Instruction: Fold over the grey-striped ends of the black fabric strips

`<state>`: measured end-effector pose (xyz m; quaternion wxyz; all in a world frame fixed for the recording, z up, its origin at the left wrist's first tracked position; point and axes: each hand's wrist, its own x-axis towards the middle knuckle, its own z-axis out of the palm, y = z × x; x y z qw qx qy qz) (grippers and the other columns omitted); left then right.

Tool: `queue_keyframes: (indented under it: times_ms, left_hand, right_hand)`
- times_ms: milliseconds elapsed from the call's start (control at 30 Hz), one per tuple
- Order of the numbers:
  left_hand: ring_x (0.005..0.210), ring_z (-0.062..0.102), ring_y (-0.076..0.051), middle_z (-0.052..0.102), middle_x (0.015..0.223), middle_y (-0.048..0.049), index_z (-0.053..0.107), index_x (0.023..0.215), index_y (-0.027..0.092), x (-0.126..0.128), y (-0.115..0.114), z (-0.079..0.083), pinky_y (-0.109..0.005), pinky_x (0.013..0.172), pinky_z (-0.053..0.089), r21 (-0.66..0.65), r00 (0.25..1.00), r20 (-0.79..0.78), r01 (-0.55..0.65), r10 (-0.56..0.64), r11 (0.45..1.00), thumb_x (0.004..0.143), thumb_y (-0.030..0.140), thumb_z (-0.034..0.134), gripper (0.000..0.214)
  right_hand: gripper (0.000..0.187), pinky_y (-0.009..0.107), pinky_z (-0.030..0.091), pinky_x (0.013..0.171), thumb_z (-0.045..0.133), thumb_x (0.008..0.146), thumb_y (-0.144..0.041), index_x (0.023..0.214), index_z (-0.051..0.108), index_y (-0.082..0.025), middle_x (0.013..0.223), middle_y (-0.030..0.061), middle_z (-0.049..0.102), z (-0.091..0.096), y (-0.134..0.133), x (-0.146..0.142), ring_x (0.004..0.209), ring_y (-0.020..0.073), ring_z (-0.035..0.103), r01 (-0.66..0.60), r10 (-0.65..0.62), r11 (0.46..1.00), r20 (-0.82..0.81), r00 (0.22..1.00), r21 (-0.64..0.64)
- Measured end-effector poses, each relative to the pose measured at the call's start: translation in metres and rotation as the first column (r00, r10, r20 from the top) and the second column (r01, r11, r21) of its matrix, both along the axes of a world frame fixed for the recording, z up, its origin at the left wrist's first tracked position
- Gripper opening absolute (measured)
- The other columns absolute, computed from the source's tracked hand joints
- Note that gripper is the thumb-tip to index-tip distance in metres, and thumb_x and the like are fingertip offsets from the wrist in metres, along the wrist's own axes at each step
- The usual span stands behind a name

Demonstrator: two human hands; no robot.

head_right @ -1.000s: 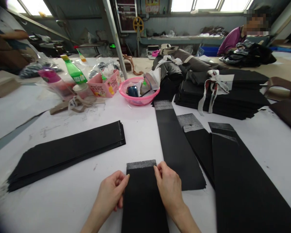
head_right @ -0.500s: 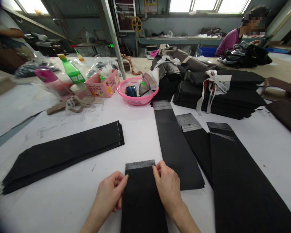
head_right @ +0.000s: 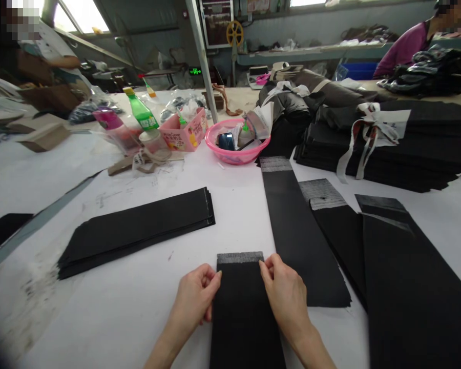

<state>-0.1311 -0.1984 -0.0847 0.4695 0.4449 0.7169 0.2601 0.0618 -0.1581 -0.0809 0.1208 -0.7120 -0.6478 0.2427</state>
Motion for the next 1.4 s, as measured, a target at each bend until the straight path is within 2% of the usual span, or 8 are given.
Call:
queue_keyframes:
  times_ms: [267, 567, 867, 1167, 1400]
  left_hand:
    - [0.027, 0.047, -0.011, 0.046, 0.036, 0.0063, 0.046, 0.066, 0.020, -0.0002, 0.0005, 0.0017, -0.016, 0.029, 0.025, 0.006, 1.000, -0.023, 0.011, -0.011, 1.000, 0.088, 0.047, 0.045, 0.035]
    - [0.025, 0.042, -0.010, 0.045, 0.033, 0.0067, 0.045, 0.064, 0.020, 0.0003, 0.0012, 0.0009, -0.015, 0.028, 0.025, -0.003, 0.999, -0.044, 0.030, -0.030, 1.000, 0.088, 0.046, 0.045, 0.035]
    - [0.026, 0.045, -0.011, 0.046, 0.034, 0.0067, 0.046, 0.065, 0.020, 0.0002, -0.0003, -0.0015, -0.016, 0.029, 0.025, 0.010, 0.998, -0.058, 0.032, -0.031, 0.999, 0.088, 0.047, 0.046, 0.036]
    - [0.028, 0.049, -0.011, 0.048, 0.039, 0.0065, 0.046, 0.065, 0.020, 0.0012, 0.0013, 0.0043, -0.018, 0.029, 0.027, 0.018, 0.993, -0.111, 0.035, -0.033, 0.999, 0.087, 0.043, 0.046, 0.031]
    - [0.030, 0.050, -0.011, 0.052, 0.044, 0.0055, 0.046, 0.066, 0.020, 0.0033, 0.0037, 0.0082, -0.019, 0.032, 0.028, -0.004, 0.982, -0.181, 0.058, -0.058, 0.998, 0.089, 0.039, 0.045, 0.029]
  right_hand:
    - [0.025, 0.026, 0.027, 0.052, 0.049, 0.091, -0.038, 0.072, 0.053, -0.022, 0.063, -0.0014, 0.061, -0.0022, 0.0000, -0.0006, 0.058, 0.0166, 0.058, 0.006, -0.008, 0.999, 0.047, 0.999, 0.036]
    - [0.022, 0.024, 0.027, 0.053, 0.050, 0.092, -0.035, 0.074, 0.054, -0.021, 0.065, -0.0009, 0.063, 0.0022, 0.0003, -0.0025, 0.060, 0.0155, 0.059, 0.019, -0.019, 1.000, 0.063, 0.998, 0.013]
    - [0.022, 0.024, 0.026, 0.051, 0.051, 0.091, -0.034, 0.074, 0.055, -0.021, 0.065, -0.0003, 0.064, 0.0045, 0.0015, -0.0021, 0.057, 0.0147, 0.058, 0.020, -0.021, 1.000, 0.069, 0.997, 0.007]
    - [0.024, 0.024, 0.024, 0.049, 0.051, 0.089, -0.038, 0.072, 0.056, -0.022, 0.063, -0.0003, 0.063, 0.0002, 0.0050, 0.0005, 0.058, 0.0162, 0.060, -0.004, 0.005, 1.000, 0.089, 0.996, -0.006]
    - [0.025, 0.024, 0.026, 0.050, 0.049, 0.091, -0.039, 0.072, 0.054, -0.023, 0.065, -0.0011, 0.063, 0.0042, 0.0048, -0.0006, 0.060, 0.0168, 0.060, -0.004, 0.006, 1.000, 0.091, 0.996, -0.022]
